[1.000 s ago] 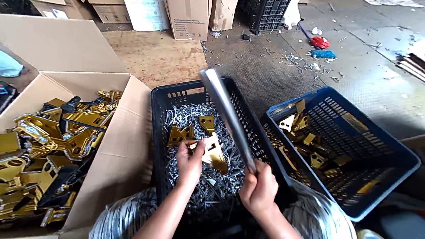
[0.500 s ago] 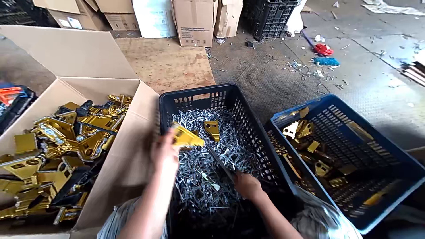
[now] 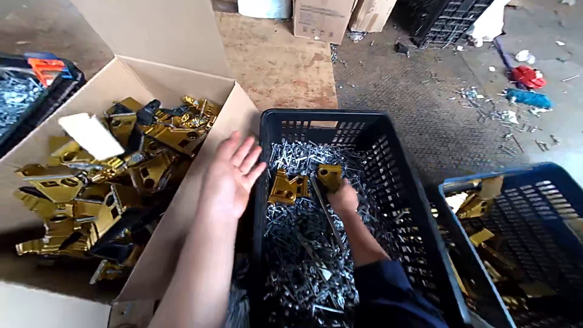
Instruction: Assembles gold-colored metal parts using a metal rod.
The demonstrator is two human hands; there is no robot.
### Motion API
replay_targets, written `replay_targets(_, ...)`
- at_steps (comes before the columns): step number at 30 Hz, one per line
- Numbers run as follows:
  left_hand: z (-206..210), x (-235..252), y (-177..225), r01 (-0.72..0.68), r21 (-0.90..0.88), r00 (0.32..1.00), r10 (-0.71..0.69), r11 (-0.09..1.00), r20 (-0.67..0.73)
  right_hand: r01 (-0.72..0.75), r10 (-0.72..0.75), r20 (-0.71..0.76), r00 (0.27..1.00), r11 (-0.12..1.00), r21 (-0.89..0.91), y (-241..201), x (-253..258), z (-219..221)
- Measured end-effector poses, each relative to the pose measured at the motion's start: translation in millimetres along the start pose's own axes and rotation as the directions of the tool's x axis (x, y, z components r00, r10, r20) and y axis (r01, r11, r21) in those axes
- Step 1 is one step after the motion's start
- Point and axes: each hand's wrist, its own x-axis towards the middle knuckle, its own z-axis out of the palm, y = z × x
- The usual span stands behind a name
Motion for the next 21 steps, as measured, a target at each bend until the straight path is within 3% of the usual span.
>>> replay_targets(3, 9, -1, -17, 0.087, 0.186, 0.994, -0.097, 0.979, 0.046, 0.15, -0.105, -0.133, 0.986, 0.905, 0.399, -5, -17, -17)
replay_targets(4, 13, -4, -23, 0.12, 0.261, 0.99, -0.136, 0.958, 0.043, 0.223, -0.146, -0.177, 0.973, 0.78, 0.585, -8, -29, -21)
replay_targets(6, 24, -11, -32, 0.199, 0.38, 0.971, -0.235, 0.903, 0.052, 0.273, -0.297, -0.178, 0.938, 0.314, 0.909, -21, -56, -29)
replay_targets(7, 29, -14, -36, 0.22, 0.414, 0.957, -0.277, 0.883, 0.081, 0.236, -0.434, -0.156, 0.887, 0.137, 0.962, -25, -69, -34)
replay_targets(8, 33, -17, -39, 0.207, 0.445, 0.949, -0.29, 0.871, 0.125, 0.198, -0.57, -0.129, 0.811, 0.061, 0.978, -28, -80, -36)
replay_targets(9, 36, -19, -43, 0.148, 0.45, 0.953, -0.249, 0.881, 0.174, 0.175, -0.692, -0.084, 0.717, 0.062, 0.983, -29, -85, -37)
replay_targets(11, 40, -17, -55, -0.03, 0.372, 0.977, -0.051, 0.928, 0.206, 0.198, -0.815, 0.049, 0.578, 0.199, 0.96, -31, -83, -32)
replay_targets(12, 37, -13, -57, -0.07, 0.366, 0.98, -0.005, 0.928, 0.201, 0.3, -0.804, 0.107, 0.584, 0.337, 0.892, -30, -75, -26)
replay_targets(13, 34, -10, -59, -0.097, 0.36, 0.984, 0.035, 0.928, 0.175, 0.458, -0.759, 0.152, 0.633, 0.526, 0.716, -27, -65, -17)
replay_targets(14, 31, -9, -57, -0.101, 0.341, 0.988, 0.054, 0.934, 0.146, 0.555, -0.672, 0.224, 0.706, 0.721, 0.414, -25, -56, -7)
replay_targets(15, 30, -9, -53, -0.095, 0.324, 0.991, 0.06, 0.941, 0.117, 0.549, -0.543, 0.321, 0.776, 0.832, 0.08, -26, -49, 5)
replay_targets(16, 30, -9, -49, -0.101, 0.311, 0.993, 0.075, 0.945, 0.094, 0.517, -0.426, 0.391, 0.816, 0.84, -0.165, -25, -46, 19)
replay_targets(17, 30, -9, -46, -0.117, 0.306, 0.992, 0.095, 0.945, 0.085, 0.52, -0.388, 0.408, 0.826, 0.805, -0.286, -22, -47, 28)
replay_targets(18, 31, -10, -45, -0.135, 0.3, 0.99, 0.115, 0.944, 0.083, 0.563, -0.449, 0.369, 0.814, 0.766, -0.309, -14, -52, 31)
replay_targets(19, 31, -13, -43, -0.136, 0.289, 0.99, 0.116, 0.948, 0.084, 0.638, -0.576, 0.278, 0.769, 0.723, -0.267, -4, -57, 29)
replay_targets(21, 30, -24, -41, -0.099, 0.273, 0.993, 0.077, 0.957, 0.091, 0.809, -0.81, 0.037, 0.586, 0.58, -0.098, 20, -67, 15)
